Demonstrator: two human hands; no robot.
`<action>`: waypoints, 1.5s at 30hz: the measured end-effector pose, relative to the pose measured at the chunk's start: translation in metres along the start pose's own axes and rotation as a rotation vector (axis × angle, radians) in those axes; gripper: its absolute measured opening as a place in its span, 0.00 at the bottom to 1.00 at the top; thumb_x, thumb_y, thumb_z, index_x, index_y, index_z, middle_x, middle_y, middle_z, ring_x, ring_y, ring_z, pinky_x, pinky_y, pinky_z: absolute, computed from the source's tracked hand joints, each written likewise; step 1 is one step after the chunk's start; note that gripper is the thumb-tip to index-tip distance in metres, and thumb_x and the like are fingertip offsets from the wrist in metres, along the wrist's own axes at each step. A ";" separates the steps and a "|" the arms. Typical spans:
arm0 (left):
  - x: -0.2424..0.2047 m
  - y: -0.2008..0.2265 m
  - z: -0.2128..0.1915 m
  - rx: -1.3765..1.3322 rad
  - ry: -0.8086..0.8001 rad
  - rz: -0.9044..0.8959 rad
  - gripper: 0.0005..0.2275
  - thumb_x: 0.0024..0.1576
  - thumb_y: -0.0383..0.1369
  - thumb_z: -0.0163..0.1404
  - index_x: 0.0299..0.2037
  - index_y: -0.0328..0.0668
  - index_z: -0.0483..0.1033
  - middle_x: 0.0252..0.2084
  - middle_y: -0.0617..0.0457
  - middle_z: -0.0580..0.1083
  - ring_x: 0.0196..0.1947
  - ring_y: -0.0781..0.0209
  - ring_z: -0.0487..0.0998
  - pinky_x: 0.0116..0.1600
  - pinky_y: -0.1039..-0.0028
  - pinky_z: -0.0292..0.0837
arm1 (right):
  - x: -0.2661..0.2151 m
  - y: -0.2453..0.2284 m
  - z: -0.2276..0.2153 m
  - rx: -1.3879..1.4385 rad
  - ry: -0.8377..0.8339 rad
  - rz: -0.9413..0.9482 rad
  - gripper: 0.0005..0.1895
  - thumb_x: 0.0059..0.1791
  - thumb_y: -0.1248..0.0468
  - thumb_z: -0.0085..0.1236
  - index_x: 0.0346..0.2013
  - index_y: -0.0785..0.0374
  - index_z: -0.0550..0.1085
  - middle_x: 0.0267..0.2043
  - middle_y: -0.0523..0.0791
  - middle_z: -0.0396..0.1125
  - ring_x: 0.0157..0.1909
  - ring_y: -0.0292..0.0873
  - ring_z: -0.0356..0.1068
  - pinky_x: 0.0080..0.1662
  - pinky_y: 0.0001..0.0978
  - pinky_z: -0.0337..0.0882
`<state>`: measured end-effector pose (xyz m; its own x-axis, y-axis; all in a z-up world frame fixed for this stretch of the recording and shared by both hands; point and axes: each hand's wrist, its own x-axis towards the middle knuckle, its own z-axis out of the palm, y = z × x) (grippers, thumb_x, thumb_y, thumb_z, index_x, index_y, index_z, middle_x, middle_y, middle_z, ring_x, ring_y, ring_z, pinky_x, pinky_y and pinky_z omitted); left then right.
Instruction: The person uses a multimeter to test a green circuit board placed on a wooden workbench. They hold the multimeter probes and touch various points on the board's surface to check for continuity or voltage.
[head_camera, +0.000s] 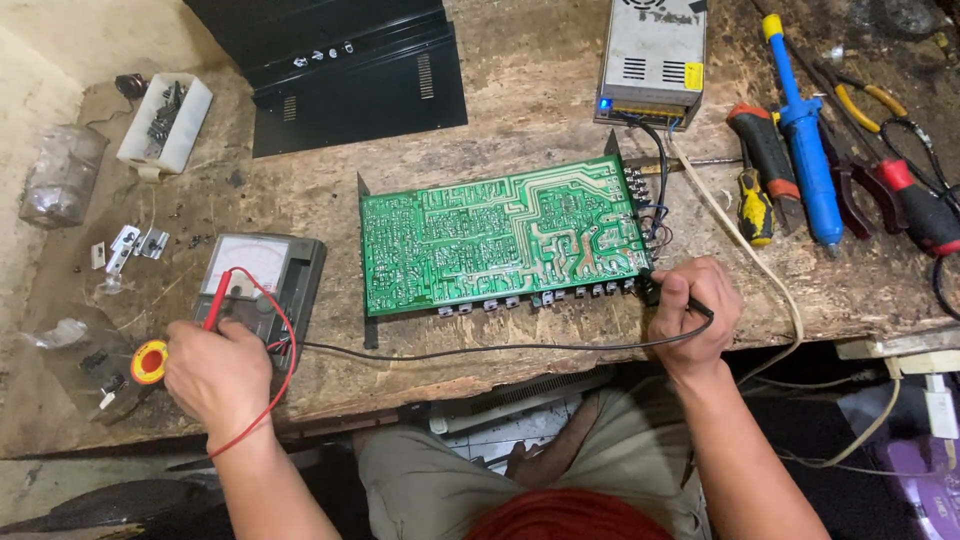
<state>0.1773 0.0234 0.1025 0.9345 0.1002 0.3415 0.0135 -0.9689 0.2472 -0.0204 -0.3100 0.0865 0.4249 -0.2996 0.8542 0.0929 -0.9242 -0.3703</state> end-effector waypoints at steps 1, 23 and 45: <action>0.001 0.000 0.000 0.014 -0.004 0.002 0.09 0.51 0.28 0.44 0.30 0.24 0.63 0.27 0.30 0.68 0.27 0.33 0.69 0.31 0.54 0.62 | 0.000 0.000 0.000 -0.001 0.005 -0.003 0.18 0.49 0.65 0.30 0.18 0.71 0.60 0.18 0.51 0.60 0.20 0.48 0.56 0.28 0.36 0.54; -0.035 0.021 -0.039 -0.631 0.043 -0.052 0.13 0.59 0.31 0.28 0.35 0.36 0.69 0.26 0.45 0.69 0.33 0.46 0.67 0.45 0.62 0.59 | -0.024 0.032 0.006 0.067 0.081 0.020 0.17 0.50 0.62 0.39 0.18 0.63 0.66 0.16 0.45 0.59 0.19 0.49 0.58 0.31 0.35 0.63; -0.144 0.204 0.006 -1.139 0.222 0.792 0.06 0.47 0.29 0.49 0.34 0.42 0.71 0.32 0.56 0.70 0.27 0.61 0.68 0.32 0.76 0.62 | -0.020 0.029 0.006 0.075 0.083 -0.014 0.17 0.48 0.63 0.41 0.16 0.64 0.66 0.15 0.44 0.59 0.17 0.48 0.58 0.28 0.32 0.62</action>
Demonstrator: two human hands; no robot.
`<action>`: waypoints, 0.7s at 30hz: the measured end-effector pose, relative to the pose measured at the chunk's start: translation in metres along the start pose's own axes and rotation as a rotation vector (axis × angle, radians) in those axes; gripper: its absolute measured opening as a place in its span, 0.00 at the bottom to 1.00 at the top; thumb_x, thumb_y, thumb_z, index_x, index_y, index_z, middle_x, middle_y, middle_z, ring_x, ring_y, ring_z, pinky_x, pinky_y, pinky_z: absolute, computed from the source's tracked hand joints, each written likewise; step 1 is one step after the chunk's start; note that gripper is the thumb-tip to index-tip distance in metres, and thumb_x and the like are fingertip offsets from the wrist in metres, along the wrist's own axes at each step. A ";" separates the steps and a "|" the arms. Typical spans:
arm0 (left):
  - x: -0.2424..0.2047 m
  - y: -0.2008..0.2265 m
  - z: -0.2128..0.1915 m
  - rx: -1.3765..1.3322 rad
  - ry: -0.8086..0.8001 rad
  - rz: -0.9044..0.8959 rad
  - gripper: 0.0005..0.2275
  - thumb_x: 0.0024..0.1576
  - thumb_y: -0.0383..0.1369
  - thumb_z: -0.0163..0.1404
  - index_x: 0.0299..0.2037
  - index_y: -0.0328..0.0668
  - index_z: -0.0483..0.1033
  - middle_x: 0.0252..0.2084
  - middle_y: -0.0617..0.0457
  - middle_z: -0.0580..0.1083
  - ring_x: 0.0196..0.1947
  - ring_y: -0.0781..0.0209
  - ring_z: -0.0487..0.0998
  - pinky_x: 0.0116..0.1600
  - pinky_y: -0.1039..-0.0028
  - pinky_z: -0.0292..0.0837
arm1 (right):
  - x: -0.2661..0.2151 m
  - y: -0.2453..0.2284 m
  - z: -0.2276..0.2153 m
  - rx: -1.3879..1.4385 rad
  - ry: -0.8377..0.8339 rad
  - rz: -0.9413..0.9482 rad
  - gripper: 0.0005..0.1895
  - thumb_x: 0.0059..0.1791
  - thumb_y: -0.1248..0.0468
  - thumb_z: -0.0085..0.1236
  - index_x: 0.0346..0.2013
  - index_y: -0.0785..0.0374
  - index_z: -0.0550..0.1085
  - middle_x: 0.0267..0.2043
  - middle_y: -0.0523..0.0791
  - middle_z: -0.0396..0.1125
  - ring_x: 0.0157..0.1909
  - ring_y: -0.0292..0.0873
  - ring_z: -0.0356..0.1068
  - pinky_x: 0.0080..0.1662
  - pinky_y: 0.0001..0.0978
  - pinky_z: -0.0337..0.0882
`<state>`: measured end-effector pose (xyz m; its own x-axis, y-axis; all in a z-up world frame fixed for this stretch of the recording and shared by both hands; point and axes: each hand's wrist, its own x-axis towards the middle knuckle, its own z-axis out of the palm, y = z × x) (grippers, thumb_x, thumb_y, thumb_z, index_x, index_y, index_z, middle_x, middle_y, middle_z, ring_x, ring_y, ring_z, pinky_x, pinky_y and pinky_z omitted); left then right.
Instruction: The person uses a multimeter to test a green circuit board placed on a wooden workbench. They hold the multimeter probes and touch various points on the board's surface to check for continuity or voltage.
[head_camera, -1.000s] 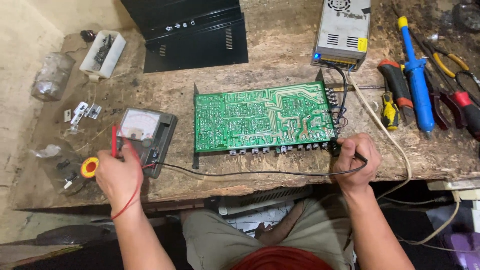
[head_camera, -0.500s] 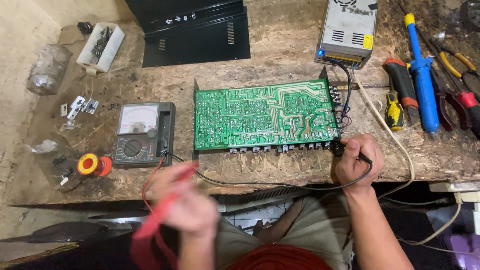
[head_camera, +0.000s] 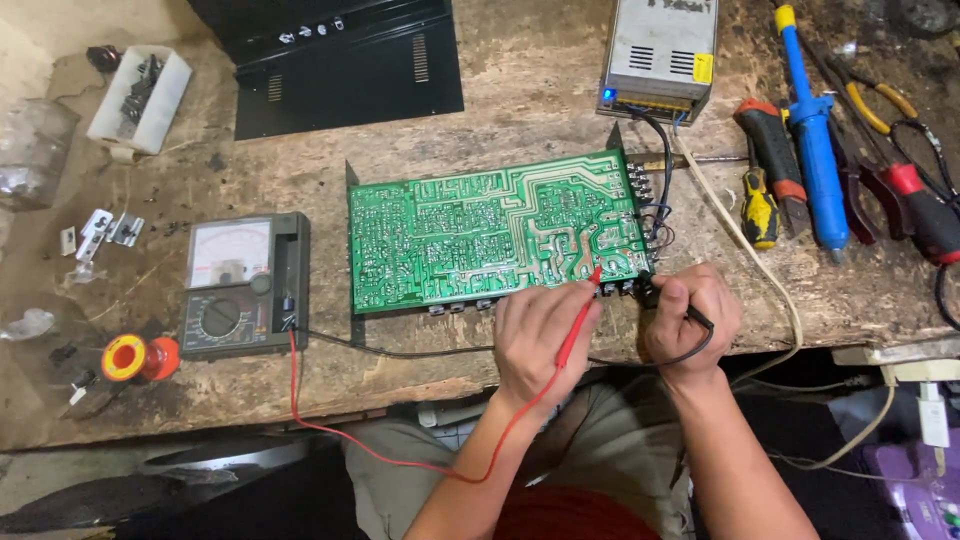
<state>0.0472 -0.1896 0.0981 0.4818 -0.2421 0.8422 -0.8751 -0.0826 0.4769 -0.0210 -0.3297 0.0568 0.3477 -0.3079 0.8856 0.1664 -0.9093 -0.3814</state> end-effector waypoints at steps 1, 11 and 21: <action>-0.002 0.000 0.001 0.056 0.016 0.052 0.06 0.46 0.30 0.50 0.33 0.44 0.72 0.32 0.57 0.70 0.27 0.62 0.68 0.32 0.77 0.62 | 0.000 0.000 0.000 -0.003 0.005 -0.006 0.17 0.48 0.63 0.41 0.16 0.64 0.66 0.15 0.45 0.59 0.16 0.48 0.57 0.27 0.32 0.62; 0.000 -0.002 0.006 0.223 0.021 0.110 0.04 0.48 0.32 0.47 0.31 0.47 0.71 0.29 0.59 0.69 0.26 0.64 0.66 0.33 0.78 0.59 | -0.002 0.004 -0.001 -0.001 -0.014 -0.006 0.17 0.48 0.63 0.40 0.15 0.65 0.66 0.14 0.45 0.59 0.15 0.48 0.56 0.27 0.32 0.61; 0.002 -0.001 0.009 0.255 -0.016 0.067 0.03 0.49 0.33 0.46 0.31 0.46 0.70 0.29 0.60 0.69 0.28 0.65 0.66 0.35 0.78 0.57 | 0.001 0.000 0.000 0.028 -0.003 0.018 0.17 0.49 0.64 0.39 0.15 0.64 0.65 0.14 0.44 0.59 0.15 0.46 0.58 0.26 0.31 0.62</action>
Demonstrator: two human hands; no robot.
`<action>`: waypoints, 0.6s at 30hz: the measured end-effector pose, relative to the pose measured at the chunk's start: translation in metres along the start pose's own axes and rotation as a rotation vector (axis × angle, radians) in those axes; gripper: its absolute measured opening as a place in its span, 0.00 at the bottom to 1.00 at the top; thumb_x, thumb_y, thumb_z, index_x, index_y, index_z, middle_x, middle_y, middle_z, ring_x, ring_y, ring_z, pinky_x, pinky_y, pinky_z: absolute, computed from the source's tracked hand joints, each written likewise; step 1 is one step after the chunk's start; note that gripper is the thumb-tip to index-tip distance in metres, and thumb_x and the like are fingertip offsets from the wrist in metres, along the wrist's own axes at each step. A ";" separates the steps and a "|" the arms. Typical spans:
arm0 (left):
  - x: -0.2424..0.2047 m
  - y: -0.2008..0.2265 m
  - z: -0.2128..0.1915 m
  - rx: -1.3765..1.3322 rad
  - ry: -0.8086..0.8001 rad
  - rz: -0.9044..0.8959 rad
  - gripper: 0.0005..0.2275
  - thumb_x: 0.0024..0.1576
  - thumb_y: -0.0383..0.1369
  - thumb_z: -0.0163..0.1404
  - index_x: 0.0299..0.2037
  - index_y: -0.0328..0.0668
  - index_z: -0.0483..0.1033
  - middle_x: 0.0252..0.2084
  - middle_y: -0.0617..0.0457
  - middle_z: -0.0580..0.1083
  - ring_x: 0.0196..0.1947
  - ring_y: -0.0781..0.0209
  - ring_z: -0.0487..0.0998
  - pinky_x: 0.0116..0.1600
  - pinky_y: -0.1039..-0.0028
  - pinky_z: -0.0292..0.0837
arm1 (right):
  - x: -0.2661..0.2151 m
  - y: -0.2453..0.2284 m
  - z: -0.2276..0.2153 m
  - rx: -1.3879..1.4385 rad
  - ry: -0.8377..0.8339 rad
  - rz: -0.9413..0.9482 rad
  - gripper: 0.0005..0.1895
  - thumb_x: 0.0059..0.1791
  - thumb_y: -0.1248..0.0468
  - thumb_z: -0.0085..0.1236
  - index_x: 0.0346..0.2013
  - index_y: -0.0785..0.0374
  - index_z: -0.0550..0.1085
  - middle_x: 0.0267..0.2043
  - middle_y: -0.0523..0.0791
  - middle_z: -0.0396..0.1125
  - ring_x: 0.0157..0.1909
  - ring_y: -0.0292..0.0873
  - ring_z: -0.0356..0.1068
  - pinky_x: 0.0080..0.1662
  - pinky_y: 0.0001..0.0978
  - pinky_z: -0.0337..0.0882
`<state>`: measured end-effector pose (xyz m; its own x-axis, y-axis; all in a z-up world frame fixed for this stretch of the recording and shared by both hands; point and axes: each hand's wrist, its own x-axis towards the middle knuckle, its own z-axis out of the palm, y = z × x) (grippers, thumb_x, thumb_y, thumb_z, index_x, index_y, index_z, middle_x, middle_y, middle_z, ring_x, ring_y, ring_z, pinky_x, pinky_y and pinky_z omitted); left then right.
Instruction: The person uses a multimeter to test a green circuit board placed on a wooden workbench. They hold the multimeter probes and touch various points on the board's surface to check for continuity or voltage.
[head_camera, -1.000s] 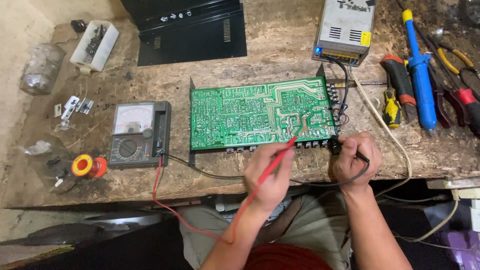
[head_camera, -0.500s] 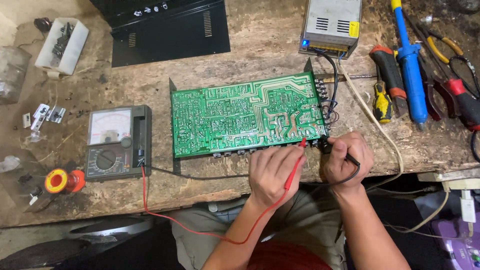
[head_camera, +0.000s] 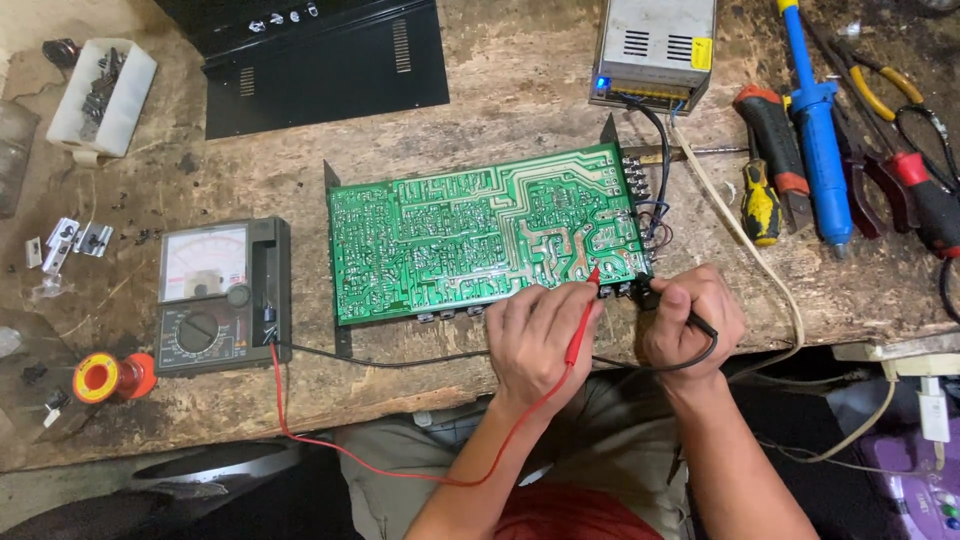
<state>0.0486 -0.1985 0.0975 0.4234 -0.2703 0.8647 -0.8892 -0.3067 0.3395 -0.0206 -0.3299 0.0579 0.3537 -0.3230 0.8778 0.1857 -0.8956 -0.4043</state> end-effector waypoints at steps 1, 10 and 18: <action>-0.001 0.000 0.000 0.002 -0.007 0.000 0.03 0.49 0.33 0.46 0.31 0.47 0.70 0.29 0.59 0.69 0.28 0.65 0.66 0.36 0.78 0.57 | -0.001 0.001 0.000 0.003 0.000 -0.006 0.17 0.48 0.64 0.40 0.15 0.64 0.65 0.14 0.44 0.59 0.15 0.46 0.57 0.26 0.31 0.62; 0.000 0.000 0.001 0.014 -0.014 -0.022 0.04 0.49 0.32 0.46 0.32 0.46 0.70 0.29 0.59 0.69 0.29 0.65 0.66 0.36 0.78 0.56 | -0.002 0.001 0.000 -0.007 0.003 -0.021 0.17 0.48 0.64 0.41 0.15 0.65 0.65 0.14 0.45 0.59 0.15 0.46 0.57 0.27 0.30 0.62; 0.010 0.004 -0.017 0.100 -0.205 -0.027 0.04 0.52 0.32 0.44 0.34 0.45 0.69 0.32 0.61 0.71 0.31 0.63 0.66 0.35 0.75 0.53 | 0.001 -0.022 0.001 -0.137 -0.059 0.072 0.20 0.50 0.64 0.31 0.18 0.74 0.62 0.19 0.54 0.60 0.21 0.51 0.59 0.28 0.38 0.58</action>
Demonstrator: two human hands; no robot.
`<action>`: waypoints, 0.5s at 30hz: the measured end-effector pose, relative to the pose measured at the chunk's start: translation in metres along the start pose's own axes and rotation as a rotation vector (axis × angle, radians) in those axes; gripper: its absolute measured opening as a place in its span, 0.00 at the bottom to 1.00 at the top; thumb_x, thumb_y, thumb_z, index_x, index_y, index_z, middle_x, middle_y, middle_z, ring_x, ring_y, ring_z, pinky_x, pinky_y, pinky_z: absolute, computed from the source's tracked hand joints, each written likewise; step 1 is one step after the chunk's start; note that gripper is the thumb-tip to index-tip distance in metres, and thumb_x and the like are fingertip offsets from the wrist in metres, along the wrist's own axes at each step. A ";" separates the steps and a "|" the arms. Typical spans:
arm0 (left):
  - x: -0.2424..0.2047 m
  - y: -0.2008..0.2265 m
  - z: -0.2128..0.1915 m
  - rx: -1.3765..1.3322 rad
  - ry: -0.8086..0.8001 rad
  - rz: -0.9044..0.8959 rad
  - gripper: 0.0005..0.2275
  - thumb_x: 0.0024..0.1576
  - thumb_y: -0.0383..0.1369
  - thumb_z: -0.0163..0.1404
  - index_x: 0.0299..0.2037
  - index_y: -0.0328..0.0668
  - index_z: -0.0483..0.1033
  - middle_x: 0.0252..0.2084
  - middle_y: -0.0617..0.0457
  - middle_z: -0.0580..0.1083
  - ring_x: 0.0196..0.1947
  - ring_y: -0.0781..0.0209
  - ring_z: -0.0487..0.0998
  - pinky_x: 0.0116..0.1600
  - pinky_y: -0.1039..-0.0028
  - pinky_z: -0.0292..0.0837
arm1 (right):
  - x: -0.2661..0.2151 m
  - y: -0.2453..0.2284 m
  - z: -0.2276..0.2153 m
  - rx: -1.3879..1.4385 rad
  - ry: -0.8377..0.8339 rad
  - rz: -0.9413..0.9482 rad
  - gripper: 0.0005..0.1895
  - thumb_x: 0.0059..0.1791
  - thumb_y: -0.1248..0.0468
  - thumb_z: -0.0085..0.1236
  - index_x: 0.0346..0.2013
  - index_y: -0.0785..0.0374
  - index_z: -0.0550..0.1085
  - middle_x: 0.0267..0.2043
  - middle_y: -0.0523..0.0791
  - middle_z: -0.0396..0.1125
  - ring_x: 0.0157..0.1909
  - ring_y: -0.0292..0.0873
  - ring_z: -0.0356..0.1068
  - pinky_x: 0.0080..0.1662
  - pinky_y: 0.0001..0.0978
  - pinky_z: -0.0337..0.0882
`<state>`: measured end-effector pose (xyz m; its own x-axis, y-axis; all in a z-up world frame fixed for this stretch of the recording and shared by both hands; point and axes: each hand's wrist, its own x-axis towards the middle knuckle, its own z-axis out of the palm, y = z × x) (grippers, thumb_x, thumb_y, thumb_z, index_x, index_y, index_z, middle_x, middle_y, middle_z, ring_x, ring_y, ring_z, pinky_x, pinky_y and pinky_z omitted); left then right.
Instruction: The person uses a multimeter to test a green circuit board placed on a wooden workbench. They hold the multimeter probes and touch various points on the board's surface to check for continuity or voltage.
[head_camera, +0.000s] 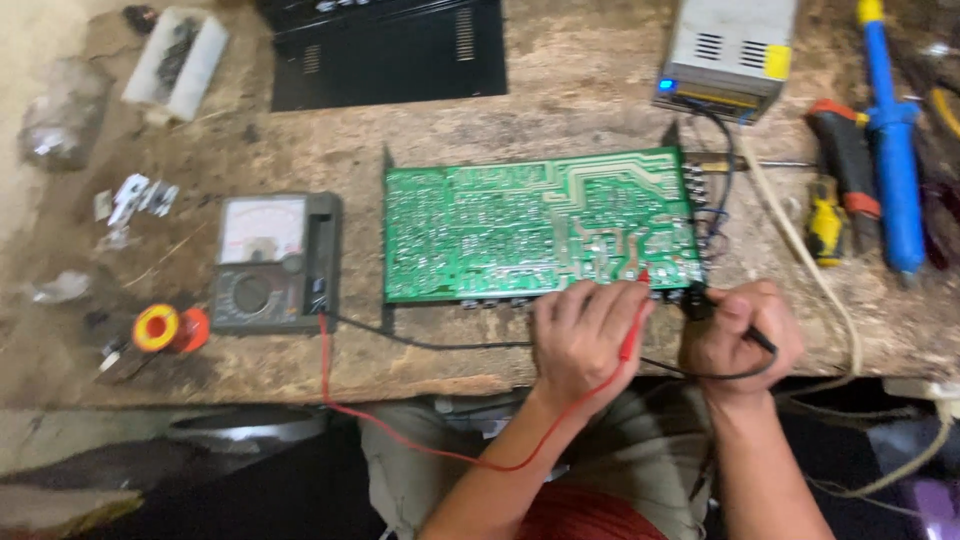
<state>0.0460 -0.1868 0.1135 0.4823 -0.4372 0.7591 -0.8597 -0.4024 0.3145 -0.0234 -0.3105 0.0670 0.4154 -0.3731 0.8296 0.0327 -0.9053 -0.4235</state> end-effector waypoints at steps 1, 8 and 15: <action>0.000 -0.001 0.000 -0.023 0.010 0.002 0.04 0.52 0.31 0.44 0.33 0.44 0.70 0.32 0.60 0.71 0.31 0.63 0.66 0.35 0.75 0.53 | -0.004 0.002 0.000 -0.034 0.002 0.036 0.21 0.51 0.62 0.30 0.19 0.74 0.63 0.20 0.54 0.60 0.22 0.51 0.59 0.29 0.39 0.57; -0.004 -0.005 0.004 0.035 0.112 0.064 0.04 0.52 0.32 0.44 0.31 0.45 0.71 0.30 0.59 0.72 0.29 0.62 0.66 0.33 0.76 0.51 | -0.010 0.007 0.000 -0.096 -0.002 0.046 0.23 0.54 0.61 0.30 0.21 0.75 0.64 0.21 0.54 0.59 0.22 0.53 0.57 0.29 0.40 0.54; -0.011 -0.004 0.006 0.094 0.078 0.009 0.03 0.54 0.34 0.44 0.31 0.49 0.71 0.31 0.63 0.70 0.31 0.64 0.66 0.36 0.74 0.53 | -0.023 0.020 0.000 -0.060 -0.002 0.027 0.20 0.54 0.66 0.31 0.23 0.77 0.63 0.22 0.58 0.58 0.23 0.55 0.57 0.28 0.41 0.52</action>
<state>0.0453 -0.1855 0.1006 0.4567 -0.3791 0.8048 -0.8430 -0.4735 0.2554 -0.0324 -0.3196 0.0395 0.4174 -0.3970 0.8174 -0.0330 -0.9056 -0.4229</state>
